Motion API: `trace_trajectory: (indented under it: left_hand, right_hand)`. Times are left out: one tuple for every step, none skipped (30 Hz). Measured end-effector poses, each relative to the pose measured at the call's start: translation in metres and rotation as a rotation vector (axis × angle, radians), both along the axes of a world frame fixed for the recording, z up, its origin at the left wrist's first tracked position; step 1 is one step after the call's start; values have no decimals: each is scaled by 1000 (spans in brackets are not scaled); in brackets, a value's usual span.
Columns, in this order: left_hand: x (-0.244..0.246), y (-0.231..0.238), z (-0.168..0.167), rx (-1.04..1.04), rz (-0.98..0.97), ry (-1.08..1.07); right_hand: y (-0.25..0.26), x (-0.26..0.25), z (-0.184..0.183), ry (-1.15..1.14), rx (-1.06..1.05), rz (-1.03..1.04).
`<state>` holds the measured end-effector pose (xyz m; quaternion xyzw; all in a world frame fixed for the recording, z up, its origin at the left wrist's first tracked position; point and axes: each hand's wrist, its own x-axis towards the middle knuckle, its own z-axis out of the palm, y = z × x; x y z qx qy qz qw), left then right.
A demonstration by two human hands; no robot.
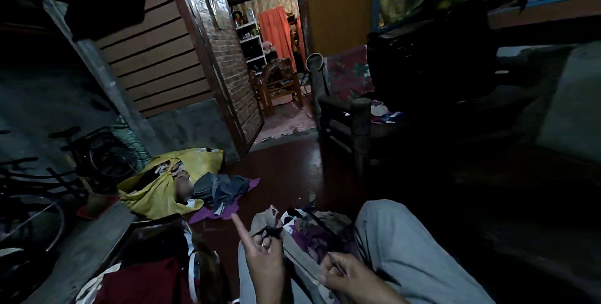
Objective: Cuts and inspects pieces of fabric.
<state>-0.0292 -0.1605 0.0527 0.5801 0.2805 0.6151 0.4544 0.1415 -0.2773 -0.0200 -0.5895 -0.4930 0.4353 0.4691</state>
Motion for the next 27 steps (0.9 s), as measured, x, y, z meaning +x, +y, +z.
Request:
trace_trajectory:
  left_hand:
    - [1,-4,1,33,68,79]
    - [1,-8,1,75,115,147]
    - [1,-12,1,122,144,214]
    - [1,-15,2,168,169,266]
    - [1,-18,3,212,189,302]
    - [1,-20,4,253,213,334]
    - [1,-22,6,285,238,364]
    - [1,-24,8,314,261,394]
    - [0,-26,10,346,279,421]
    - [-1,-28,11,372,282,446]
    - [-3,-31,12,392,271,469]
    - [-4,-33,11,407,245,483]
    - [-6,-37,10,410,196,496]
    - [-7,-40,8,406,142,502]
    - [-8,-44,7,390,82,502]
    - [-10,-48,5,360,15,503]
    - [-11,-51,4,327,-44,495]
    - [-14,-54,4,278,-94,477]
    - [-18,-56,5,214,-150,452]
    - [-24,-58,5,144,-192,421]
    - [-31,-59,6,68,-223,375]
    - [-38,-60,7,-10,-247,328]
    - [-46,-60,8,-65,-276,297]
    - [-55,-61,9,-101,-309,276]
    - [-63,-61,9,-119,-331,264]
    - [-70,-62,8,-122,-341,263]
    - [-77,-63,7,-110,-349,270]
  right_hand:
    - [0,-2,-4,0,-1,11]
    - [1,-3,-9,-1,-1,17]
    - [2,-4,-12,-12,-1,20]
    - [3,-5,-13,-25,-2,17]
    - [2,-6,-13,-36,-7,19]
    - [1,-7,-11,-41,-9,22]
    - [1,-8,-9,-36,-1,15]
    - [1,-9,-6,-14,24,-6]
    - [0,-12,-2,19,85,-41]
    - [1,-15,2,59,177,-87]
    - [3,-18,7,100,282,-140]
    - [6,-22,17,130,366,-187]
    - [7,-25,29,144,415,-226]
    - [9,-28,42,137,438,-248]
    - [10,-30,54,119,444,-257]
    - [11,-32,64,95,445,-256]
    - [13,-33,71,75,448,-245]
    - [15,-32,76,69,444,-228]
    - [17,-32,81,83,419,-217]
    - [18,-29,83,109,382,-206]
    - [19,-27,84,156,340,-197]
    - [19,-24,84,212,286,-189]
    - [18,-21,83,267,226,-176]
    - [17,-20,82,317,165,-148]
    - [15,-20,80,360,107,-103]
    - [13,-20,79,387,66,-60]
    - [13,-22,78,390,39,-25]
